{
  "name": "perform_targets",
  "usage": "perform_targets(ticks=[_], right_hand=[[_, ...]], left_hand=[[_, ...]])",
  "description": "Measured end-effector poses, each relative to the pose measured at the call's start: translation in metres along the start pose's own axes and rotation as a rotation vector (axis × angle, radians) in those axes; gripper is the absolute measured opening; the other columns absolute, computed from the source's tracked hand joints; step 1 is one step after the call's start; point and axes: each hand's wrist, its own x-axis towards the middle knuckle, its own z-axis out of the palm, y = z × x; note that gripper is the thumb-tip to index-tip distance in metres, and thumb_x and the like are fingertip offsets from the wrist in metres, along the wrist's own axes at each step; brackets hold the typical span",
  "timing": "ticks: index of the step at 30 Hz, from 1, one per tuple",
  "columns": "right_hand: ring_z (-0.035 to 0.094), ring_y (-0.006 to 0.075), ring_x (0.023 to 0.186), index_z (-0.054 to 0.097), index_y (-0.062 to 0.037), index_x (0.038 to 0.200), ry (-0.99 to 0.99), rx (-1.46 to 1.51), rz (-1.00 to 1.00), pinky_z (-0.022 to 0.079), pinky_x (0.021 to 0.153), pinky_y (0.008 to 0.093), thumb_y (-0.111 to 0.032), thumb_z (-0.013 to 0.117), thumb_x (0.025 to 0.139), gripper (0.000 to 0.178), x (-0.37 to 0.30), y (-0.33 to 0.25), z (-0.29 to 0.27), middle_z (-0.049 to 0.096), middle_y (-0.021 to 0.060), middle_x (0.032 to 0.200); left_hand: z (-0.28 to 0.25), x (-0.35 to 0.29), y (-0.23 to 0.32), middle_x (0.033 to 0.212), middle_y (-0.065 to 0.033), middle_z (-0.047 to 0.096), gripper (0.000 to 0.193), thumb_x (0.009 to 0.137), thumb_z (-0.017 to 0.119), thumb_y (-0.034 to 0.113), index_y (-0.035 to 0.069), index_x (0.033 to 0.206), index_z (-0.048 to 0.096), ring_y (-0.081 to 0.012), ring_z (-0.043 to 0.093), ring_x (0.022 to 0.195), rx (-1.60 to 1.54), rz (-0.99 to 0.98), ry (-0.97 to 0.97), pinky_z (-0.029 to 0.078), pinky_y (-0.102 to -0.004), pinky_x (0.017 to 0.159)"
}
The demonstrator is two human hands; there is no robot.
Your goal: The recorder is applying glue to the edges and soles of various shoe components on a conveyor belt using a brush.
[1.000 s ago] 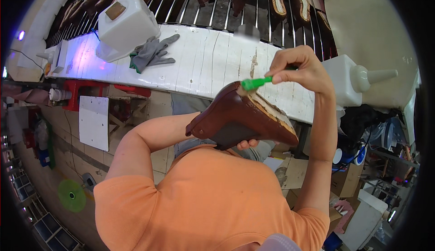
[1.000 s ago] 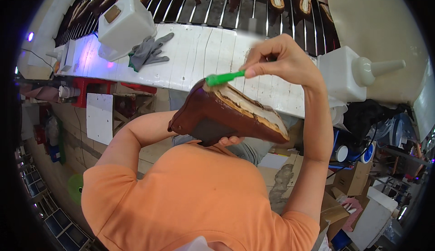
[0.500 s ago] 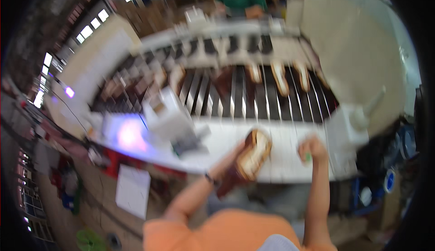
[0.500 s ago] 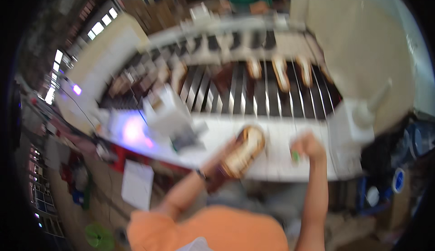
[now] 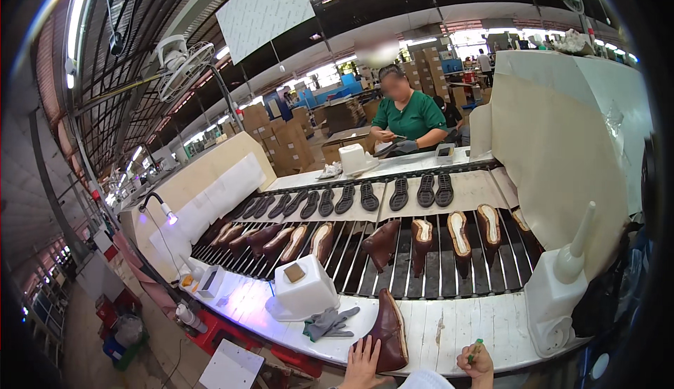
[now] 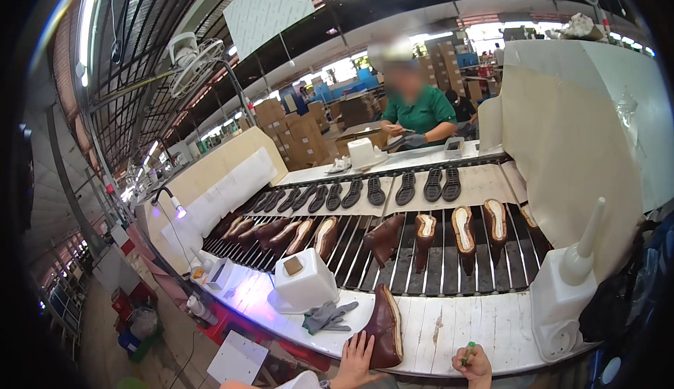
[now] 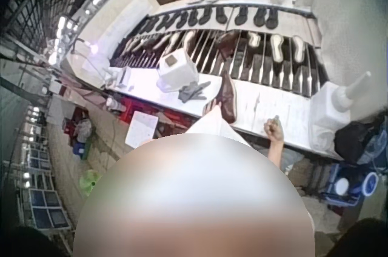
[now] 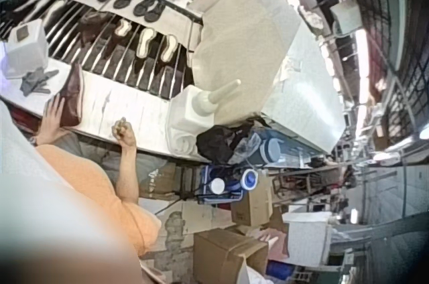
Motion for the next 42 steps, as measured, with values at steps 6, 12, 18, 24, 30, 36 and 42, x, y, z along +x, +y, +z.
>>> perform_targets(ticks=[6,12,18,24,30,36,42], right_hand=[[0.048,0.0114,0.06,0.06,-0.0067,0.098,-0.024,-0.094,0.198,0.04,0.052,0.0264,-0.034,0.065,0.09,0.029,-0.003,-0.011,0.02,0.058,0.0029,0.073],[0.051,0.0128,0.068,0.06,-0.0055,0.106,0.025,-0.03,0.128,0.046,0.064,0.0306,-0.033,0.058,0.095,0.03,-0.002,-0.007,0.016,0.059,0.004,0.077],[0.042,0.0172,0.049,0.055,-0.0059,0.063,0.045,-0.18,-0.031,0.032,0.045,0.0319,-0.045,0.063,0.086,0.046,0.002,0.003,-0.01,0.049,0.0058,0.055],[0.044,0.014,0.051,0.065,-0.0039,0.087,0.065,0.067,0.063,0.033,0.045,0.0258,-0.028,0.072,0.083,0.025,-0.001,-0.007,0.006,0.058,0.006,0.072],[0.044,0.0128,0.051,0.068,-0.0027,0.089,0.069,0.105,0.042,0.033,0.044,0.024,-0.025,0.073,0.083,0.023,0.005,-0.01,0.017,0.058,0.0054,0.073],[0.043,0.0124,0.05,0.066,-0.0036,0.086,0.09,0.066,0.029,0.033,0.043,0.024,-0.028,0.07,0.086,0.025,0.003,-0.01,0.015,0.057,0.0049,0.073],[0.043,0.0134,0.05,0.065,-0.0037,0.085,0.101,0.076,0.044,0.032,0.042,0.0244,-0.025,0.068,0.087,0.021,0.003,-0.013,0.016,0.057,0.0061,0.071]], left_hand=[[-0.017,0.045,-0.024,0.13,-0.0193,0.052,0.071,0.078,0.072,0.031,0.002,0.136,0.044,-0.0355,0.05,0.117,-0.209,0.072,0.071,0.04,-0.0411,0.099],[-0.066,0.079,-0.049,0.108,-0.0101,0.065,0.052,0.077,0.076,0.027,0.001,0.119,0.059,-0.0228,0.063,0.092,-0.856,-0.682,-0.15,0.052,-0.0373,0.079],[-0.081,0.068,-0.056,0.101,-0.0058,0.067,0.027,0.087,0.065,0.016,-0.002,0.107,0.064,-0.0134,0.065,0.085,-1.562,-0.888,0.107,0.053,-0.0289,0.074],[-0.074,0.108,-0.062,0.104,-0.0018,0.063,0.03,0.088,0.065,0.017,-0.001,0.113,0.06,-0.0098,0.058,0.087,-1.561,-0.695,0.22,0.048,-0.0251,0.075],[-0.029,0.226,-0.112,0.102,-0.0024,0.065,0.033,0.089,0.066,0.017,-0.004,0.114,0.061,-0.0102,0.056,0.089,-1.244,-0.568,0.481,0.045,-0.0267,0.082],[0.071,0.321,-0.21,0.099,-0.0179,0.069,0.039,0.081,0.07,0.017,0.001,0.115,0.062,-0.0311,0.066,0.09,-0.683,-0.387,0.653,0.049,-0.0373,0.08],[0.176,0.285,-0.272,0.099,-0.0212,0.068,0.04,0.069,0.074,0.004,-0.001,0.107,0.066,-0.0376,0.064,0.095,-0.397,-1.046,0.326,0.048,-0.0435,0.085]])
